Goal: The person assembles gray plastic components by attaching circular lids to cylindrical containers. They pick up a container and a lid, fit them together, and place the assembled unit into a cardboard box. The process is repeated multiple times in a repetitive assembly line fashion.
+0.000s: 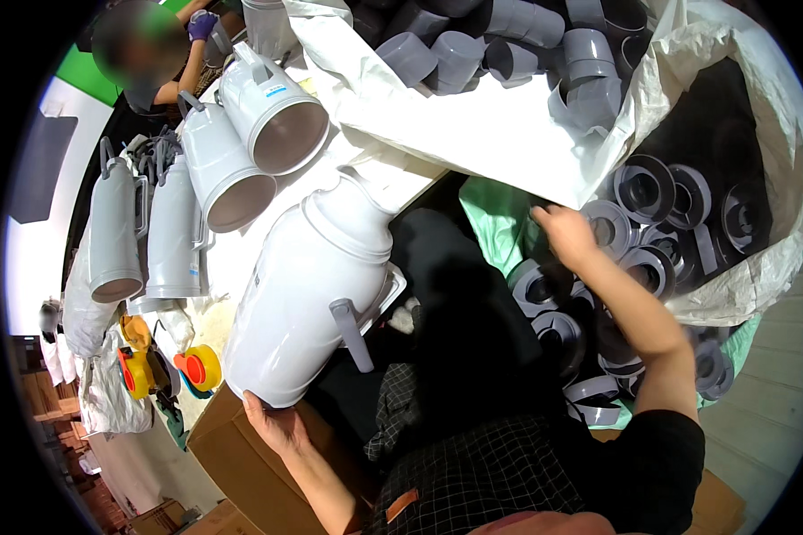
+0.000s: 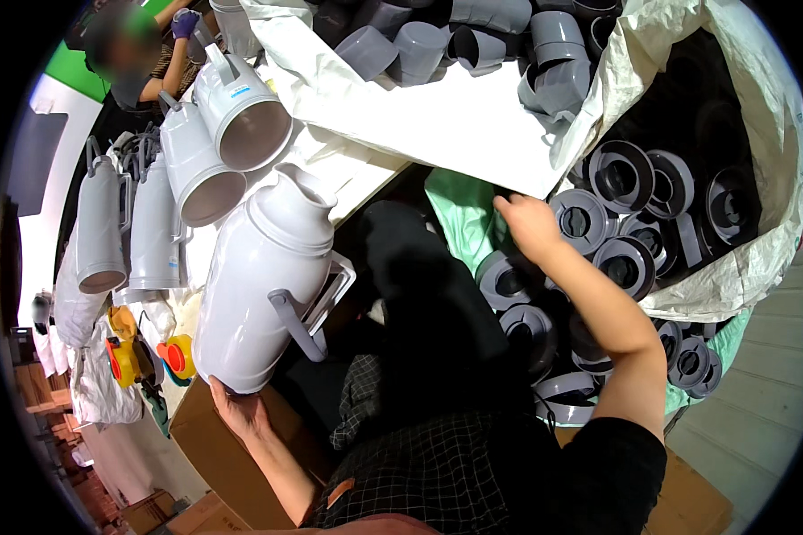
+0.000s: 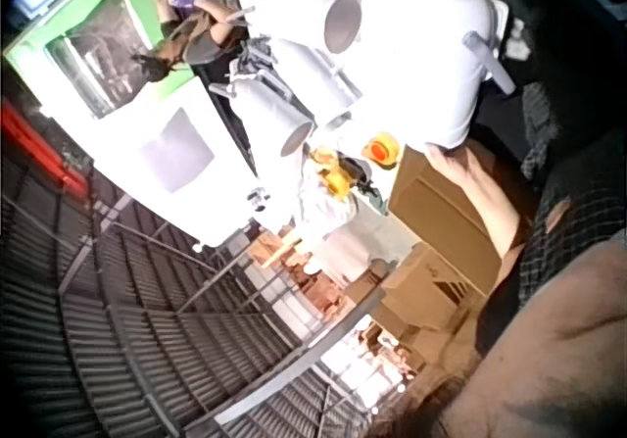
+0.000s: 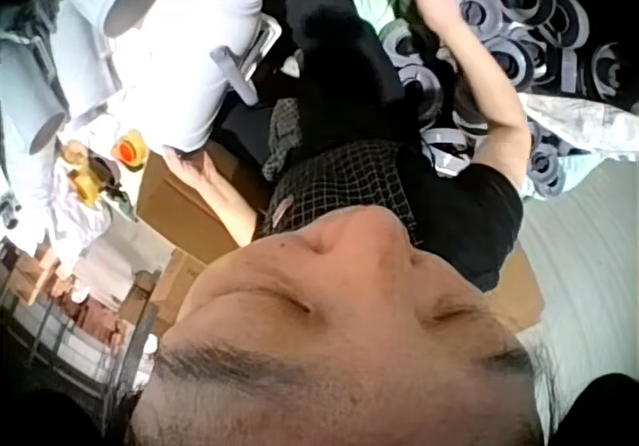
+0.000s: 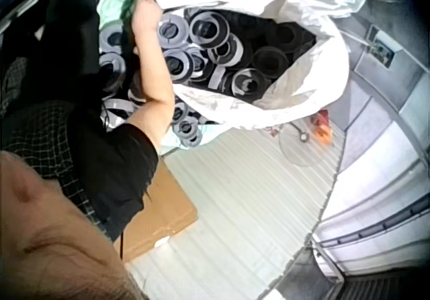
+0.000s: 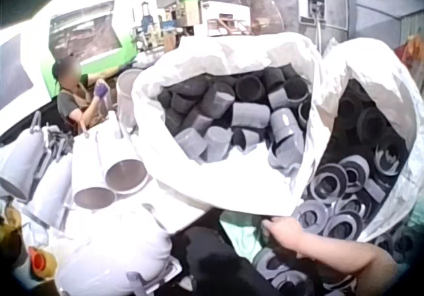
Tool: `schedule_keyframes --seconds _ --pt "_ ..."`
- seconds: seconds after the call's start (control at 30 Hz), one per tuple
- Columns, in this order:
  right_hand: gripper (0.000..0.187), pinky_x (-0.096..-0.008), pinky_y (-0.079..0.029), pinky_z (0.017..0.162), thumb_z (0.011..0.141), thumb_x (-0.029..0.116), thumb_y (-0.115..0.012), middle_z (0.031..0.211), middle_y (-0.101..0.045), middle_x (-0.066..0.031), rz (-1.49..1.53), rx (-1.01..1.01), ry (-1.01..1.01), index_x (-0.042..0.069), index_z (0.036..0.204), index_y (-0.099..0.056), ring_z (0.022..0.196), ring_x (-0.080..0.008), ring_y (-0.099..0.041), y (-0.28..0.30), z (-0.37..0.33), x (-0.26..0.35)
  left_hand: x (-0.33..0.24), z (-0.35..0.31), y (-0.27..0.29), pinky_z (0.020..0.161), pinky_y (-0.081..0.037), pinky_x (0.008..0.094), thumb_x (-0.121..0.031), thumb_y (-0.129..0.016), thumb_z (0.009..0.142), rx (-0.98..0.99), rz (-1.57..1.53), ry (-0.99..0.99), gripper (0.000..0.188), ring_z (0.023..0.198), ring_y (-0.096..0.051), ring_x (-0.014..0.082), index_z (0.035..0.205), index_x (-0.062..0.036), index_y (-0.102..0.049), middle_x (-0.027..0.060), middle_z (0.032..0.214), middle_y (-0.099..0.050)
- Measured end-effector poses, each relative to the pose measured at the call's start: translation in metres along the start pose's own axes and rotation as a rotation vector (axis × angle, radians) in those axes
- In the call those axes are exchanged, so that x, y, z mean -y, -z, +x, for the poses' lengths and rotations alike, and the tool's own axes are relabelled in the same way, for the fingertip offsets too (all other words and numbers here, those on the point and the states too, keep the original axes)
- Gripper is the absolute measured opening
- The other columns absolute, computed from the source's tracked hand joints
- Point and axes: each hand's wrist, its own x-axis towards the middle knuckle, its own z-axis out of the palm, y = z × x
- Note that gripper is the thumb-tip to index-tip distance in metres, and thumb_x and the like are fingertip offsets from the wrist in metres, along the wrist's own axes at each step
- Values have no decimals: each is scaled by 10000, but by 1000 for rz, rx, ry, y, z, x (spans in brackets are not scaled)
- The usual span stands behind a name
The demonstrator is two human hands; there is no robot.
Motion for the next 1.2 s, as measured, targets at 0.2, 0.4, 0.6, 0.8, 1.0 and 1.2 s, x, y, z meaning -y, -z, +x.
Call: schedule_keyframes --seconds 0.2,0.4,0.6,0.8,1.0,1.2 --pt "337 -377 -639 722 871 -39 -716 902 -578 -11 1562 -447 -920 57 1186 -644 806 -129 -624 2 -85 -28 21 8 -5 1113 -419 527 -316 -592 1024 19 -36 63 590 1348 -504 325 1486 2 -407 164 1487 -494" --pt "414 -292 -540 598 790 29 -824 829 -619 -24 914 -397 -895 52 1152 -625 751 -109 -610 -31 -81 -49 30 10 -16 1099 -433 500 -281 -608 1019 110 -16 98 540 1317 -527 299 1456 -7 -448 144 1441 -536" --pt "602 -387 -510 699 678 249 -934 747 -619 -104 358 -404 -795 57 1103 -553 710 -330 -633 -3 -75 -54 33 0 -13 1090 -438 465 -275 -600 1027 113 -21 123 503 1306 -537 287 1431 4 -486 154 1422 -560" --pt "636 -425 -555 758 840 382 -781 1241 -599 -161 240 -478 -393 59 1318 -513 1078 -351 -640 62 -60 12 35 -1 -7 1079 -449 434 -270 -624 1015 91 28 83 501 1261 -575 270 1394 38 -510 154 1375 -598" --pt "552 -470 -539 972 1053 405 -451 1408 -563 -179 2344 195 -400 45 1471 -464 1206 -323 -619 62 -4 104 24 2 -9 1058 -470 425 -258 -682 980 187 112 100 498 1195 -616 252 1355 38 -539 147 1313 -639" --pt "495 -377 -307 1179 1064 239 -424 1517 -494 -146 1469 -285 77 -12 1489 -447 1410 -260 -451 77 12 156 14 -3 16 1035 -495 431 -278 -679 978 190 33 210 475 1178 -634 262 1326 23 -560 138 1280 -658"
